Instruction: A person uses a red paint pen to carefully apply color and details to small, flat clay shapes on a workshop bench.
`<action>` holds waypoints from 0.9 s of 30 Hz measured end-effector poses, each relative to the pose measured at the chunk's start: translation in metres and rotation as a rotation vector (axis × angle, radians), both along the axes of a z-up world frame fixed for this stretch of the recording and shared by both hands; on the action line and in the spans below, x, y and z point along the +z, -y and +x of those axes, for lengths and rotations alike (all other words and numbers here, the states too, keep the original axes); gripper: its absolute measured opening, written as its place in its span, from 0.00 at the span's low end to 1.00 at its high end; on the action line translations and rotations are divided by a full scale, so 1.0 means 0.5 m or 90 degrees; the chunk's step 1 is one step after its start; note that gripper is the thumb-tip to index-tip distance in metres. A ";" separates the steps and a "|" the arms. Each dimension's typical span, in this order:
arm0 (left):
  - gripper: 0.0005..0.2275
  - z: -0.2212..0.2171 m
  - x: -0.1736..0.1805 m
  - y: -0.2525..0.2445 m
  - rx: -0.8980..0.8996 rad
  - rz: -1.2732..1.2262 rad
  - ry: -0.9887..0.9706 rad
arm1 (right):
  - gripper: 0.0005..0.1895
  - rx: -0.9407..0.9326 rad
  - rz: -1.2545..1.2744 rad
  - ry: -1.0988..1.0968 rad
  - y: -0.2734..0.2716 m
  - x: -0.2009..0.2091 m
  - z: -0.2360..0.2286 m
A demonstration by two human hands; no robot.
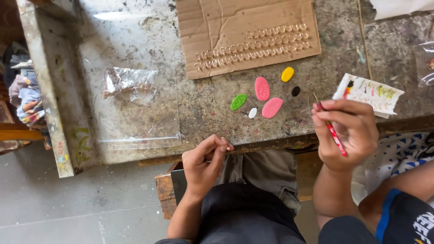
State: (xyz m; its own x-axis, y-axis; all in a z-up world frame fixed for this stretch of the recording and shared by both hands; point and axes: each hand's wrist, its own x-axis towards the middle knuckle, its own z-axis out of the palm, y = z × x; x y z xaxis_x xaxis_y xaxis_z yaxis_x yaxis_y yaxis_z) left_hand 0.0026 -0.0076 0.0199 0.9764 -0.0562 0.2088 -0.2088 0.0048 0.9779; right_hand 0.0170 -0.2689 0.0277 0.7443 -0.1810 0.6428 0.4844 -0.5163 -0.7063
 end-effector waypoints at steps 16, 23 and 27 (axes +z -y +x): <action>0.01 -0.002 -0.009 -0.007 0.016 0.061 -0.002 | 0.07 -0.045 -0.217 -0.051 0.003 0.018 0.049; 0.00 0.000 -0.007 -0.008 0.010 0.052 -0.003 | 0.06 0.013 -0.212 -0.047 -0.023 0.024 0.044; 0.01 0.001 -0.010 -0.006 0.015 0.040 0.013 | 0.05 0.052 -0.198 -0.062 -0.047 0.036 0.048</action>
